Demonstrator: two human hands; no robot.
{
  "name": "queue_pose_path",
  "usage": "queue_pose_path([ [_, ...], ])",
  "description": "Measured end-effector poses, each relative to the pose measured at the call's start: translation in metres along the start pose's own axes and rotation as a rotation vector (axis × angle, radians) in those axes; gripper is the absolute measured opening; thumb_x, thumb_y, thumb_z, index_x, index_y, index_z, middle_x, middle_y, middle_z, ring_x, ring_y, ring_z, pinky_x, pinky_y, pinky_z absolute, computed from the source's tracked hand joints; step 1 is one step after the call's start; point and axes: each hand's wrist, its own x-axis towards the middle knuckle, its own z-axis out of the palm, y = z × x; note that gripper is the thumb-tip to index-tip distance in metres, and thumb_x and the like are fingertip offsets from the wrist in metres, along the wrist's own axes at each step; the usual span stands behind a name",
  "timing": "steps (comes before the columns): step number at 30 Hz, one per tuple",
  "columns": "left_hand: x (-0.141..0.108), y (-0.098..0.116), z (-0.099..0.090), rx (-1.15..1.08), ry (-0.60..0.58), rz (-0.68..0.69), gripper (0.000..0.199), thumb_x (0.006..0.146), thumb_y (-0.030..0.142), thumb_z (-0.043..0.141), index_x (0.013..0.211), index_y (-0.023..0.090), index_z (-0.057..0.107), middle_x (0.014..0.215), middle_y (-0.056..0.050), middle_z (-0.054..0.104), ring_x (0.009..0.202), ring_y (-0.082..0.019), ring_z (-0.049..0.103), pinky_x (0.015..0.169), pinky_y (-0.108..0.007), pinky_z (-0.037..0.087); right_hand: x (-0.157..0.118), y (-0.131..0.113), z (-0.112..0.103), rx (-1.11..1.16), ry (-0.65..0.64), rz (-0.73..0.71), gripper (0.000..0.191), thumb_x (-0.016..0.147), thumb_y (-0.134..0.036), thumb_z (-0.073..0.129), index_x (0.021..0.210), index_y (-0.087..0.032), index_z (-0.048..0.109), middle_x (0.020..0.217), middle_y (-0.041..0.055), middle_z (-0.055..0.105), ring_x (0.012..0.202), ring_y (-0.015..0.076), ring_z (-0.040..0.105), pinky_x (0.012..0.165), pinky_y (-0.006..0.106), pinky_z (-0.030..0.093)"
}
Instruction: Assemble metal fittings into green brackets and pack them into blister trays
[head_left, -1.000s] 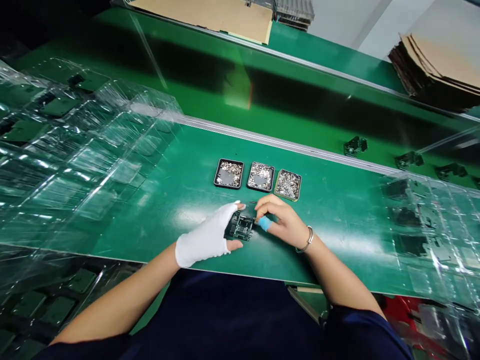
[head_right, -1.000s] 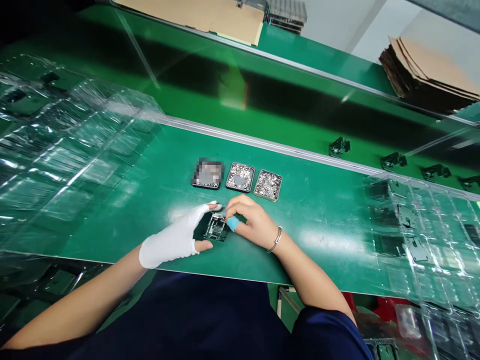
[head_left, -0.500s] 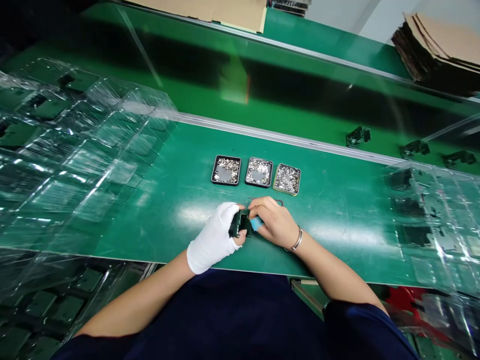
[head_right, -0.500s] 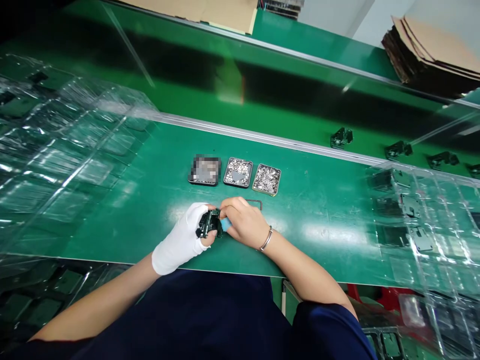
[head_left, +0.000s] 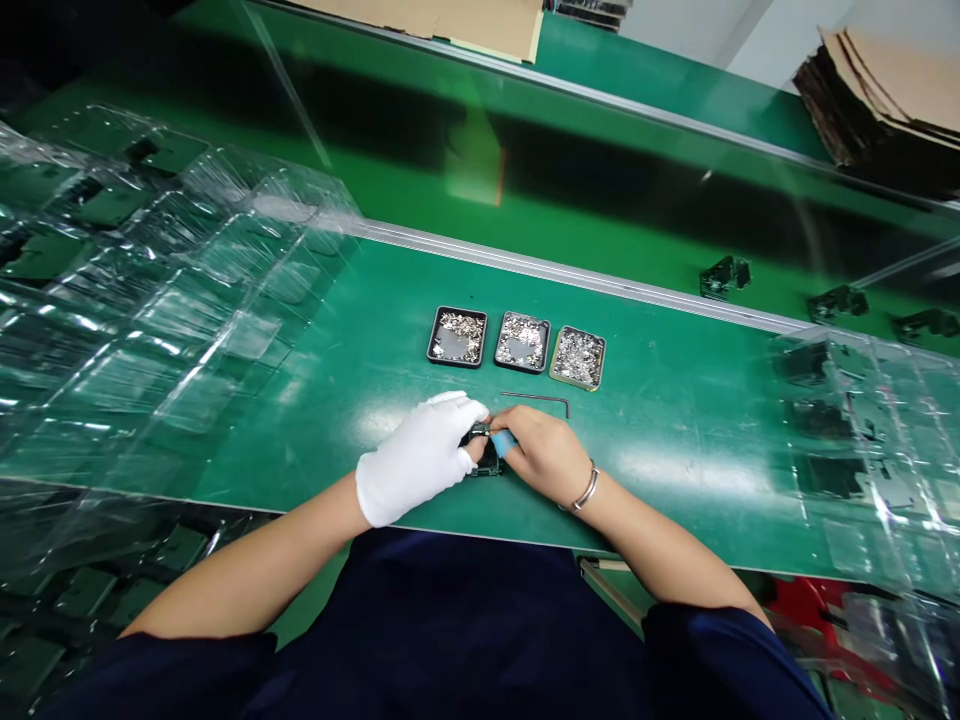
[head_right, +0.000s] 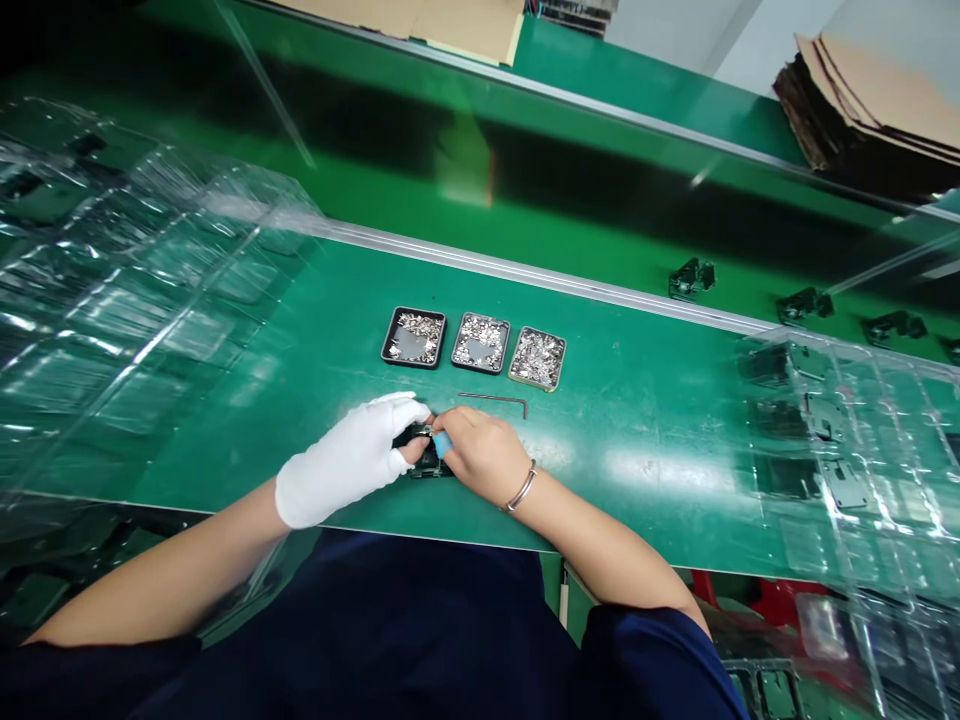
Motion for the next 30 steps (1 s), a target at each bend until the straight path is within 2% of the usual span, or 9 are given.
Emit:
queue_pose_path([
  [3, 0.0048, 0.0025, -0.0003, 0.124, 0.022, 0.027, 0.009, 0.08, 0.015, 0.05, 0.074, 0.018, 0.055, 0.074, -0.004, 0.055, 0.076, -0.022, 0.055, 0.069, -0.034, 0.044, 0.0002, -0.0019, 0.0013, -0.032, -0.012, -0.009, 0.028, 0.075, -0.004, 0.046, 0.097, -0.019, 0.054, 0.097, 0.0073, 0.066, 0.092, 0.0197, 0.063, 0.08, 0.031, 0.051],
  [8, 0.0059, 0.0028, 0.0042, 0.1, 0.067, 0.015, 0.014, 0.08, 0.014, 0.051, 0.068, 0.02, 0.053, 0.069, -0.002, 0.054, 0.07, -0.02, 0.053, 0.066, -0.032, 0.044, 0.0019, -0.0032, -0.0004, -0.082, -0.062, -0.014, 0.029, 0.072, -0.004, 0.045, 0.096, -0.019, 0.052, 0.096, 0.0076, 0.064, 0.092, 0.0205, 0.062, 0.079, 0.032, 0.051],
  [15, 0.0072, 0.0038, 0.0057, 0.127, 0.107, 0.048, 0.017, 0.078, 0.012, 0.051, 0.064, 0.021, 0.049, 0.064, -0.001, 0.052, 0.068, -0.02, 0.053, 0.075, -0.035, 0.048, 0.0049, -0.006, -0.0015, -0.101, -0.088, -0.009, 0.028, 0.07, -0.004, 0.044, 0.093, -0.019, 0.049, 0.092, 0.0079, 0.063, 0.089, 0.0213, 0.061, 0.078, 0.033, 0.051],
  [22, 0.006, -0.0029, 0.0069, 0.119, 0.128, 0.088, 0.016, 0.082, 0.014, 0.05, 0.067, 0.02, 0.053, 0.066, -0.002, 0.053, 0.072, -0.021, 0.053, 0.081, -0.037, 0.048, 0.0069, -0.0054, -0.0056, -0.1, -0.089, 0.006, 0.031, 0.068, -0.002, 0.042, 0.093, -0.019, 0.05, 0.092, 0.0068, 0.063, 0.089, 0.0203, 0.062, 0.077, 0.03, 0.051],
  [30, 0.008, 0.0016, 0.0087, 0.152, 0.126, 0.088, 0.016, 0.08, 0.013, 0.05, 0.065, 0.02, 0.053, 0.064, -0.002, 0.053, 0.068, -0.02, 0.054, 0.083, -0.038, 0.048, 0.0069, -0.0085, -0.0052, -0.201, -0.125, -0.032, 0.025, 0.069, -0.004, 0.046, 0.09, -0.018, 0.052, 0.087, 0.0079, 0.062, 0.081, 0.0209, 0.059, 0.072, 0.03, 0.049],
])
